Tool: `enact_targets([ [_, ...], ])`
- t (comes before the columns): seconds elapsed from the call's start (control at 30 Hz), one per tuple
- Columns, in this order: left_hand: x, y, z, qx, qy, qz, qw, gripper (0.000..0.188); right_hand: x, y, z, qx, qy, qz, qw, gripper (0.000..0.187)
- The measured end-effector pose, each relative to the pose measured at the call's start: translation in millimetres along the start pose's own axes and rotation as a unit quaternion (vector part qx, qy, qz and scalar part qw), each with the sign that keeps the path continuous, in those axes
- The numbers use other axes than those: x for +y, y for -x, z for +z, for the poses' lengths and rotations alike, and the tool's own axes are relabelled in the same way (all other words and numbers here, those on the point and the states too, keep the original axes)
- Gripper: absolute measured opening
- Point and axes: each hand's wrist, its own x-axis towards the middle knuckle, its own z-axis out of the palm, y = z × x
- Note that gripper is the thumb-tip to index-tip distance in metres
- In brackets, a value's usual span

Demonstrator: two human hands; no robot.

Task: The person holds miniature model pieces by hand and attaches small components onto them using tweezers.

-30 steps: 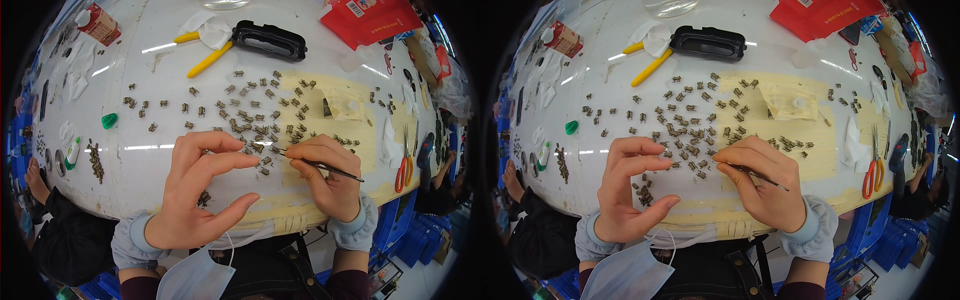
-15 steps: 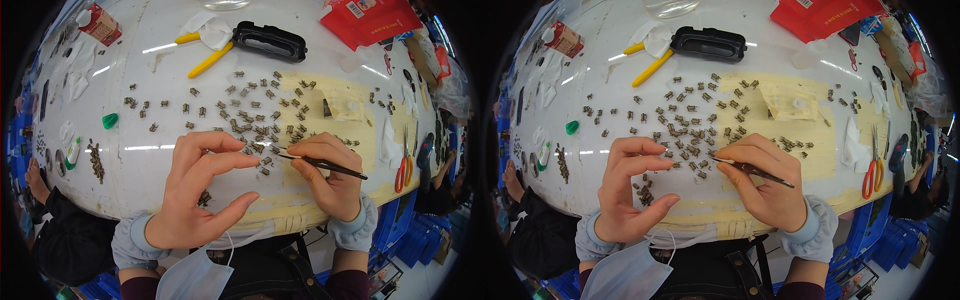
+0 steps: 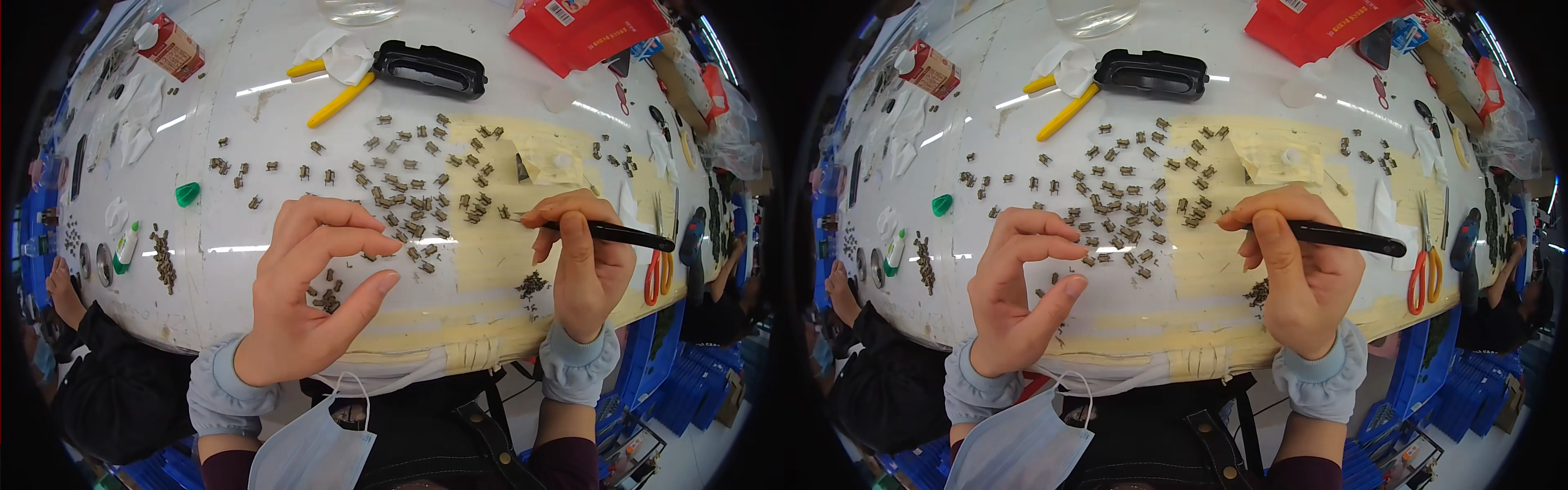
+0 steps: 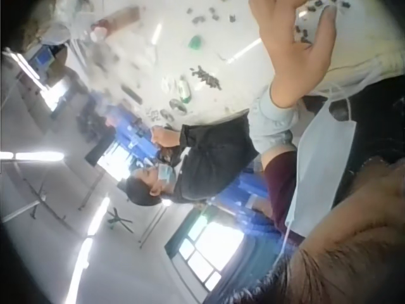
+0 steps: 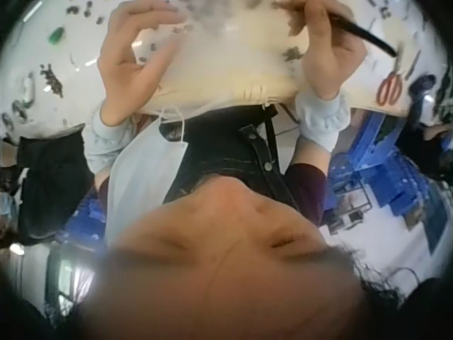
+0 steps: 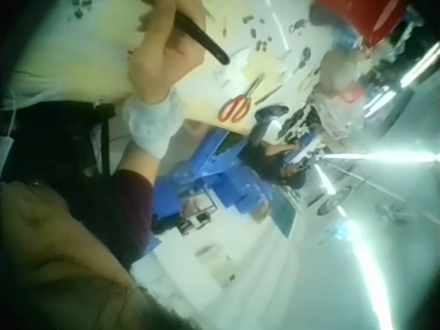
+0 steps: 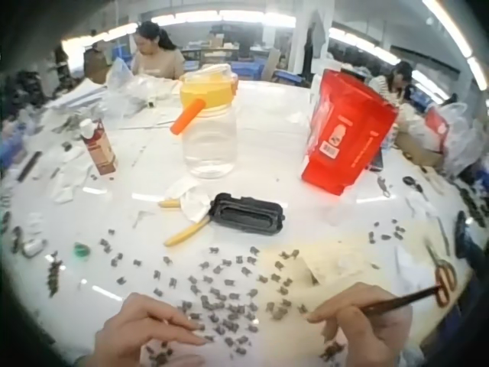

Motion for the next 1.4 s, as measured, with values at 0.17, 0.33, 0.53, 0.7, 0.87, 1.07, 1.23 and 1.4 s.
enact_targets([
  [0.17,-1,0,-6,0.024,-0.009,-0.001,1.000,0.016,3,0,-4,-0.010,0.011,-0.025,1.000,0.010],
  [0.33,-3,-6,-32,-0.015,-0.076,-0.010,0.997,0.008,5,2,-9,-0.008,0.012,-0.040,0.999,0.013],
  [0.53,-18,-2,-50,-0.109,-0.132,-0.013,0.985,0.011,7,1,-9,0.043,-0.004,-0.035,0.998,0.041],
  [0.7,-19,0,-55,-0.200,-0.122,-0.056,0.971,0.017,3,1,-5,0.061,-0.011,0.000,0.998,0.038],
  [0.87,-21,1,-52,-0.235,-0.143,-0.049,0.960,0.019,4,3,-4,0.044,0.015,0.008,0.999,0.033],
  [1.07,-22,1,-50,-0.255,-0.149,-0.061,0.953,0.016,2,2,-5,0.023,-0.006,0.014,1.000,0.031],
  [1.23,-25,2,-49,-0.236,-0.159,-0.021,0.958,0.013,3,3,-6,0.007,-0.014,0.011,1.000,0.025],
  [1.4,-15,-3,-46,-0.176,-0.047,-0.053,0.982,0.010,-1,4,2,-0.026,-0.066,-0.020,0.997,0.017],
])
